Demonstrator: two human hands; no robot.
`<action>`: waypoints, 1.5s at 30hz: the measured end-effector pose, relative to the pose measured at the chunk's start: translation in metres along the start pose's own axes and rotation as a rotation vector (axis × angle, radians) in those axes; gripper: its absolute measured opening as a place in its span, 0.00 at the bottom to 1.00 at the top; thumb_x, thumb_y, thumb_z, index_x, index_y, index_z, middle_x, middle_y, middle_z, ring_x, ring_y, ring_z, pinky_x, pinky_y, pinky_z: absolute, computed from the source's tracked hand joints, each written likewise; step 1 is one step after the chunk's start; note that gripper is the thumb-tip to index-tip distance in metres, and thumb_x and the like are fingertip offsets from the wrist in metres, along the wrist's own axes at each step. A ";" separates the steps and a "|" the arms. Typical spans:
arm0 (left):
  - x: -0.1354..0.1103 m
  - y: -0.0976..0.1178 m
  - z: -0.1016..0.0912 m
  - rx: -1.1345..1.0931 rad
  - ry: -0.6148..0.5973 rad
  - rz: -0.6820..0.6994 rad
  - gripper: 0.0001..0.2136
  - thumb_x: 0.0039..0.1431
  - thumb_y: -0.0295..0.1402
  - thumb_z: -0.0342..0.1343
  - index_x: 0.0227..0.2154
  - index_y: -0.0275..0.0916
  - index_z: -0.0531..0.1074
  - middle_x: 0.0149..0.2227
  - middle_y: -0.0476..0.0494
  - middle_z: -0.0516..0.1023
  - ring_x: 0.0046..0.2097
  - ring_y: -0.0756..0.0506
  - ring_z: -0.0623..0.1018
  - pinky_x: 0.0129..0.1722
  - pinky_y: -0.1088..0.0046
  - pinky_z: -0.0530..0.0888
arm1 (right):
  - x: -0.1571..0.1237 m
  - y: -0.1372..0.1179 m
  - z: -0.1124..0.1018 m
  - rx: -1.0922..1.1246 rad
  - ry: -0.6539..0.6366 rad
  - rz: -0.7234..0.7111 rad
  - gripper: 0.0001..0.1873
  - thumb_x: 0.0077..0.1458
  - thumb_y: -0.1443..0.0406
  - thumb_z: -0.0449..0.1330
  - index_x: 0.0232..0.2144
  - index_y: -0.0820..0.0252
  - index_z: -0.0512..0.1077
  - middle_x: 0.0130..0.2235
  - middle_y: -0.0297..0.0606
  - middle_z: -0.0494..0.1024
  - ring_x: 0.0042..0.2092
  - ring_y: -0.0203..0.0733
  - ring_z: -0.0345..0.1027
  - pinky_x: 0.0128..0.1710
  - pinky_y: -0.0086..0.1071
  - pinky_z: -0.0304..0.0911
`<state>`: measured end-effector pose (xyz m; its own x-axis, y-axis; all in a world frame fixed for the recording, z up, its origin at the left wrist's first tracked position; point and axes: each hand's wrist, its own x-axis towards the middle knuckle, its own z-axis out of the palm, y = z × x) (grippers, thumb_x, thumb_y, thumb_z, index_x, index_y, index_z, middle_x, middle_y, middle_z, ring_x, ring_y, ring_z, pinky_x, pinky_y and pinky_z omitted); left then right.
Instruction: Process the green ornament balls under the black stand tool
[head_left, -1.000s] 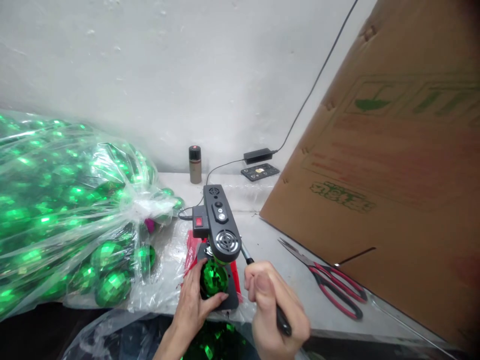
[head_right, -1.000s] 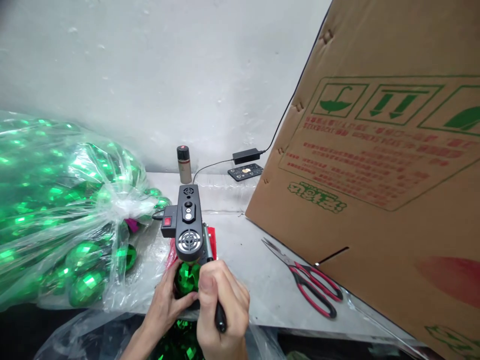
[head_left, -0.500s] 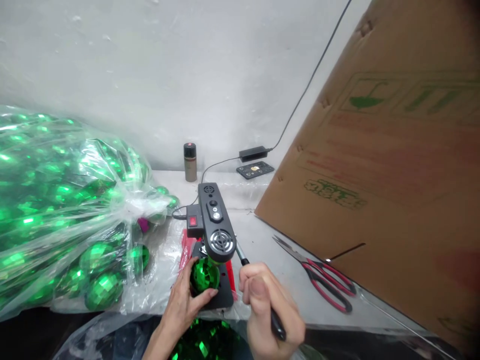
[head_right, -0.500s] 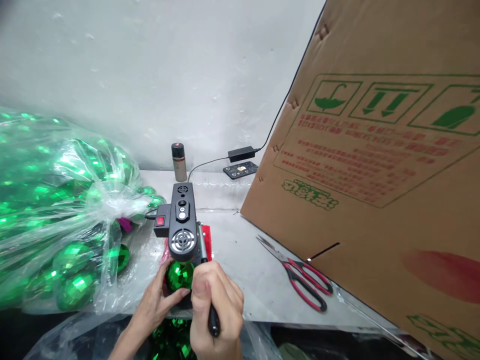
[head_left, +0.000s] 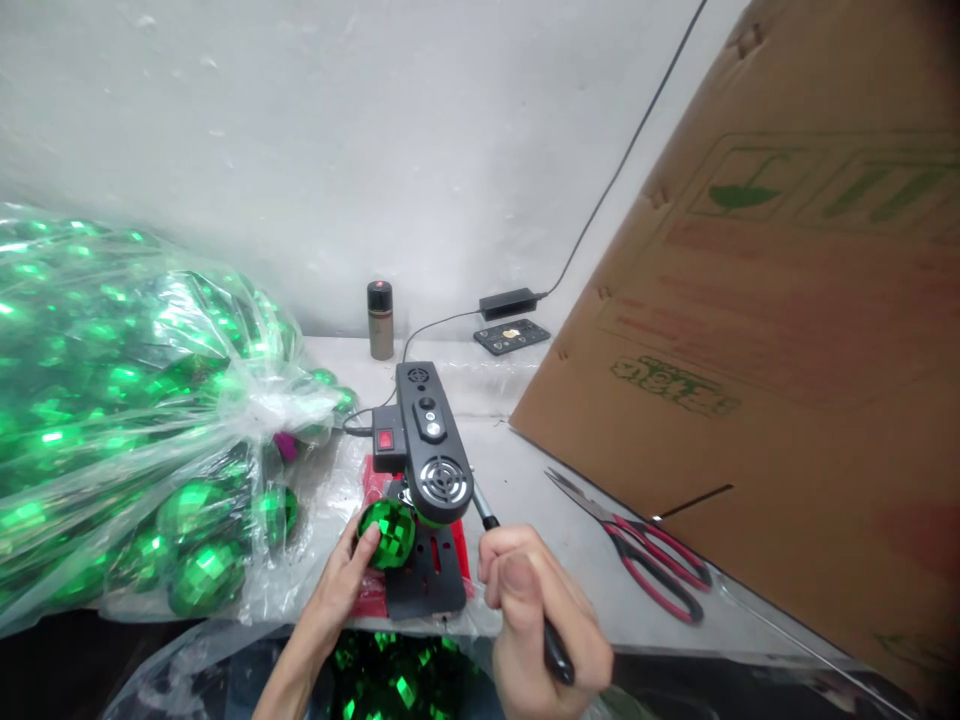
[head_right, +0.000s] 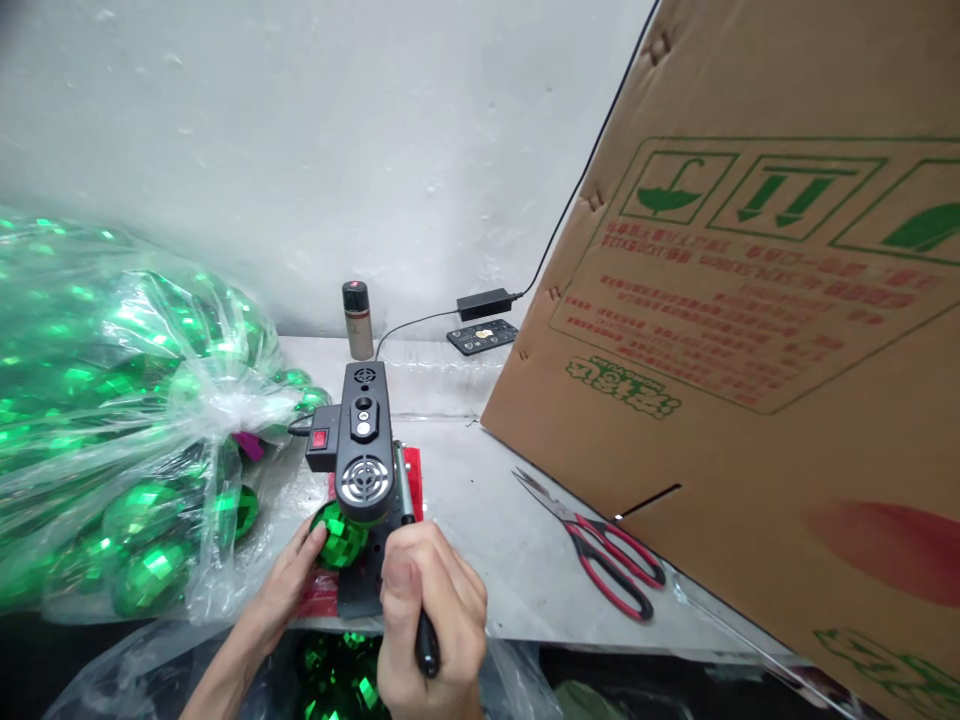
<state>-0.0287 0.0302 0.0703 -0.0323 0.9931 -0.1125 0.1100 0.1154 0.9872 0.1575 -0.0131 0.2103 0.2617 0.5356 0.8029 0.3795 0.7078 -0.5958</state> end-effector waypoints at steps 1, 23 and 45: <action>0.000 0.000 0.002 0.002 -0.013 -0.021 0.37 0.61 0.66 0.61 0.59 0.40 0.81 0.61 0.34 0.86 0.65 0.29 0.83 0.68 0.47 0.78 | 0.000 0.000 0.000 0.002 0.001 0.001 0.18 0.72 0.78 0.52 0.30 0.55 0.65 0.26 0.30 0.68 0.27 0.33 0.66 0.26 0.30 0.59; -0.025 -0.017 0.044 0.415 0.052 0.291 0.32 0.59 0.44 0.69 0.65 0.41 0.73 0.62 0.27 0.83 0.64 0.24 0.81 0.65 0.37 0.77 | 0.000 0.000 -0.004 -0.001 -0.032 0.008 0.17 0.73 0.76 0.53 0.31 0.56 0.67 0.27 0.31 0.71 0.26 0.33 0.67 0.26 0.28 0.62; -0.007 -0.035 0.071 0.268 0.160 0.210 0.33 0.44 0.40 0.70 0.57 0.42 0.79 0.56 0.35 0.84 0.62 0.26 0.80 0.66 0.38 0.75 | -0.023 0.011 -0.001 -0.039 0.068 -0.010 0.20 0.74 0.73 0.53 0.28 0.56 0.66 0.25 0.31 0.69 0.24 0.34 0.65 0.24 0.31 0.57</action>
<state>0.0384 0.0204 0.0282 -0.1343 0.9824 0.1297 0.3865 -0.0686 0.9197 0.1563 -0.0178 0.1850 0.3168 0.4949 0.8092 0.4163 0.6940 -0.5874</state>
